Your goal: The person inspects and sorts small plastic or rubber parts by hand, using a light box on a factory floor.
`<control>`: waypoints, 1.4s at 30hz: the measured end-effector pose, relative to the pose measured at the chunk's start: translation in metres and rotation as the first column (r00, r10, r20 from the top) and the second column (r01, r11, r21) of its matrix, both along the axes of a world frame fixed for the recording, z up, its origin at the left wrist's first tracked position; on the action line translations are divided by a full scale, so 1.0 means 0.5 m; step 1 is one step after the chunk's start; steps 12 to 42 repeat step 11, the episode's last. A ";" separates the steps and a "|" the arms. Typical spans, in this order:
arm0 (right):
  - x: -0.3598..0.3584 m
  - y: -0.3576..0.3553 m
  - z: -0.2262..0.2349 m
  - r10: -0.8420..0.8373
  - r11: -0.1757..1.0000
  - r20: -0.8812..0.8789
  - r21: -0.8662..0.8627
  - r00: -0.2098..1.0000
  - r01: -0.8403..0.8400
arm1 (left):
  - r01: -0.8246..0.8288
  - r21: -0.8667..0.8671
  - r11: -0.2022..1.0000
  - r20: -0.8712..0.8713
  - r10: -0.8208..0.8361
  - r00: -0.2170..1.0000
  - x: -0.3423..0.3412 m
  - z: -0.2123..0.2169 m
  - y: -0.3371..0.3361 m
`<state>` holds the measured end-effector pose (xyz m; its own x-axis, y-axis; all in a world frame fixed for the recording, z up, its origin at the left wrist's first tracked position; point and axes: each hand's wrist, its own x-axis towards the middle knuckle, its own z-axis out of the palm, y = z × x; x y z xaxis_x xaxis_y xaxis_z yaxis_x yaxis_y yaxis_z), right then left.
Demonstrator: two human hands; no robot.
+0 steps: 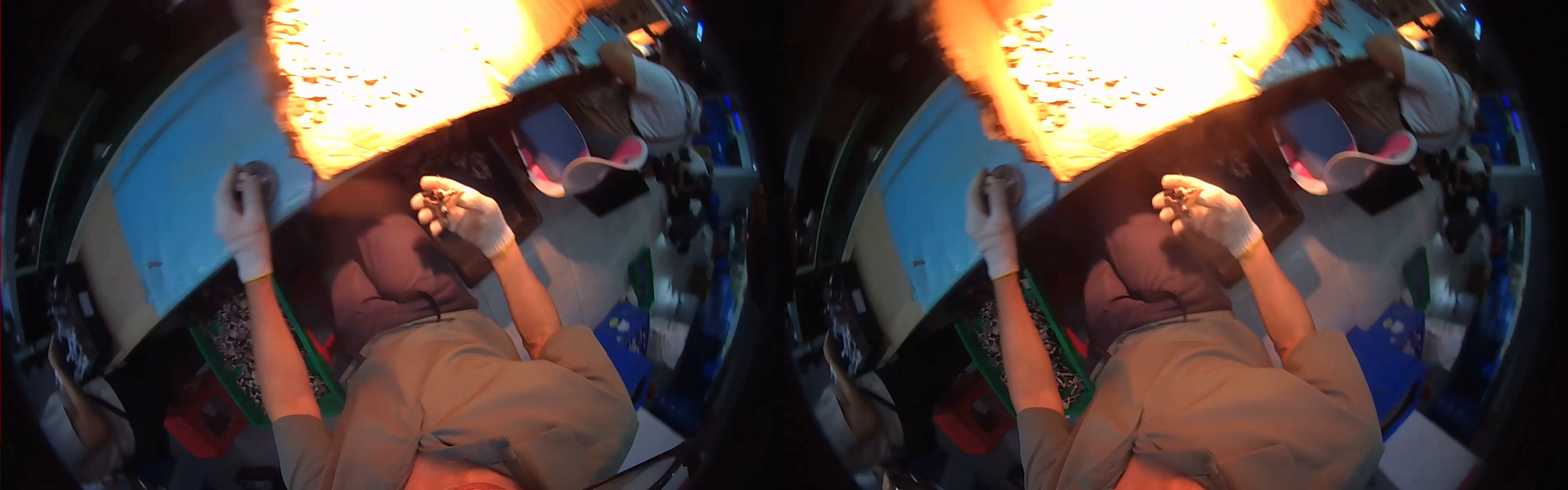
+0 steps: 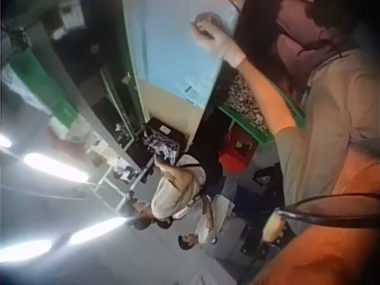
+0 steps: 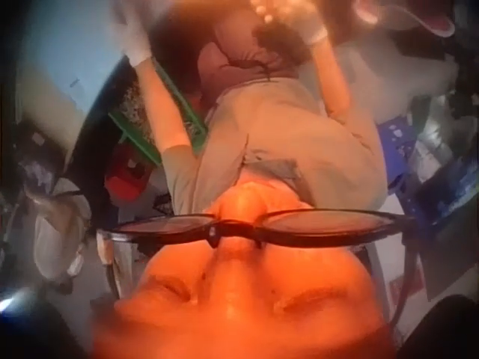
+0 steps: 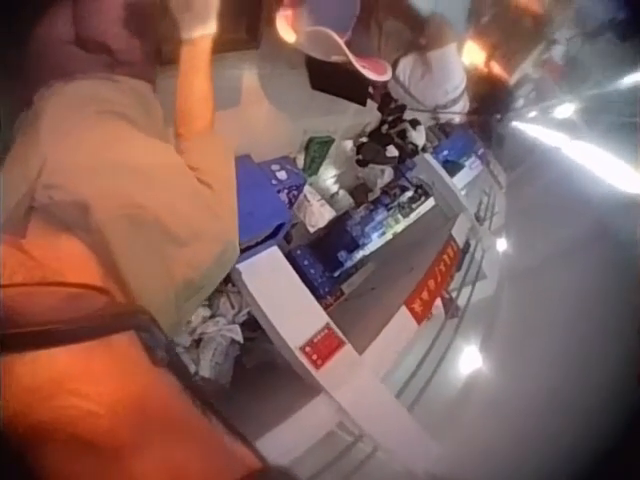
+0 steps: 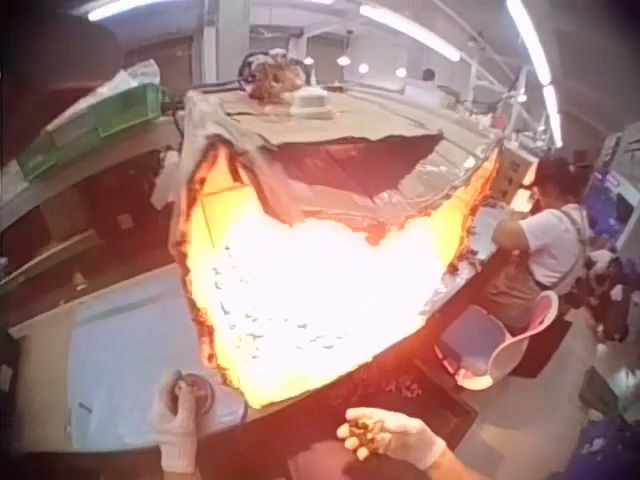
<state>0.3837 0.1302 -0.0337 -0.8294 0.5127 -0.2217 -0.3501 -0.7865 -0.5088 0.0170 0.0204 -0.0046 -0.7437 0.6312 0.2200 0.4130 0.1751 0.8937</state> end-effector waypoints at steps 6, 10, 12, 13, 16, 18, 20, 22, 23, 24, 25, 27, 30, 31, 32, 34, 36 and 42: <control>-0.155 -0.033 0.131 0.169 0.954 0.082 0.235 0.982 -0.183 | 0.032 0.045 0.998 -0.300 -0.018 0.954 0.005 -0.021 0.016; -0.330 -0.070 0.239 0.057 0.853 0.179 0.502 0.982 -0.141 | 0.033 0.027 0.999 -0.229 -0.026 0.973 -0.001 -0.021 0.003; -0.371 -0.054 0.235 -0.023 0.664 0.219 0.733 0.975 -0.149 | 0.040 0.026 0.999 -0.208 -0.034 0.978 -0.004 -0.015 0.000; -0.371 -0.054 0.235 -0.023 0.664 0.219 0.733 0.975 -0.149 | 0.040 0.026 0.999 -0.208 -0.034 0.978 -0.004 -0.015 0.000; -0.371 -0.054 0.235 -0.023 0.664 0.219 0.733 0.975 -0.149 | 0.040 0.026 0.999 -0.208 -0.034 0.978 -0.004 -0.015 0.000; -0.371 -0.054 0.235 -0.023 0.664 0.219 0.733 0.975 -0.149 | 0.040 0.026 0.999 -0.208 -0.034 0.978 -0.004 -0.015 0.000; -0.371 -0.054 0.235 -0.023 0.664 0.219 0.733 0.975 -0.149 | 0.040 0.026 0.999 -0.208 -0.034 0.978 -0.004 -0.015 0.000; -0.371 -0.054 0.235 -0.023 0.664 0.219 0.733 0.975 -0.149 | 0.040 0.026 0.999 -0.208 -0.034 0.978 -0.004 -0.015 0.000; -0.371 -0.054 0.235 -0.023 0.664 0.219 0.733 0.975 -0.149 | 0.040 0.026 0.999 -0.208 -0.034 0.978 -0.004 -0.015 0.000; -0.371 -0.054 0.235 -0.023 0.664 0.219 0.733 0.975 -0.149 | 0.040 0.026 0.999 -0.208 -0.034 0.978 -0.004 -0.015 0.000; -0.371 -0.054 0.235 -0.023 0.664 0.219 0.733 0.975 -0.149 | 0.040 0.026 0.999 -0.208 -0.034 0.978 -0.004 -0.015 0.000; -0.371 -0.054 0.235 -0.023 0.664 0.219 0.733 0.975 -0.149 | 0.040 0.026 0.999 -0.208 -0.034 0.978 -0.004 -0.015 0.000; -0.371 -0.054 0.235 -0.023 0.664 0.219 0.733 0.975 -0.149 | 0.040 0.026 0.999 -0.208 -0.034 0.978 -0.004 -0.015 0.000; -0.371 -0.054 0.235 -0.023 0.664 0.219 0.733 0.975 -0.149 | 0.040 0.026 0.999 -0.208 -0.034 0.978 -0.004 -0.015 0.000; -0.371 -0.054 0.235 -0.023 0.664 0.219 0.733 0.975 -0.149 | 0.040 0.026 0.999 -0.208 -0.034 0.978 -0.004 -0.015 0.000; -0.371 -0.054 0.235 -0.023 0.664 0.219 0.733 0.975 -0.149 | 0.040 0.026 0.999 -0.208 -0.034 0.978 -0.004 -0.015 0.000; -0.371 -0.054 0.235 -0.023 0.664 0.219 0.733 0.975 -0.149 | 0.040 0.026 0.999 -0.208 -0.034 0.978 -0.004 -0.015 0.000; -0.371 -0.054 0.235 -0.023 0.664 0.219 0.733 0.975 -0.149 | 0.040 0.026 0.999 -0.208 -0.034 0.978 -0.004 -0.015 0.000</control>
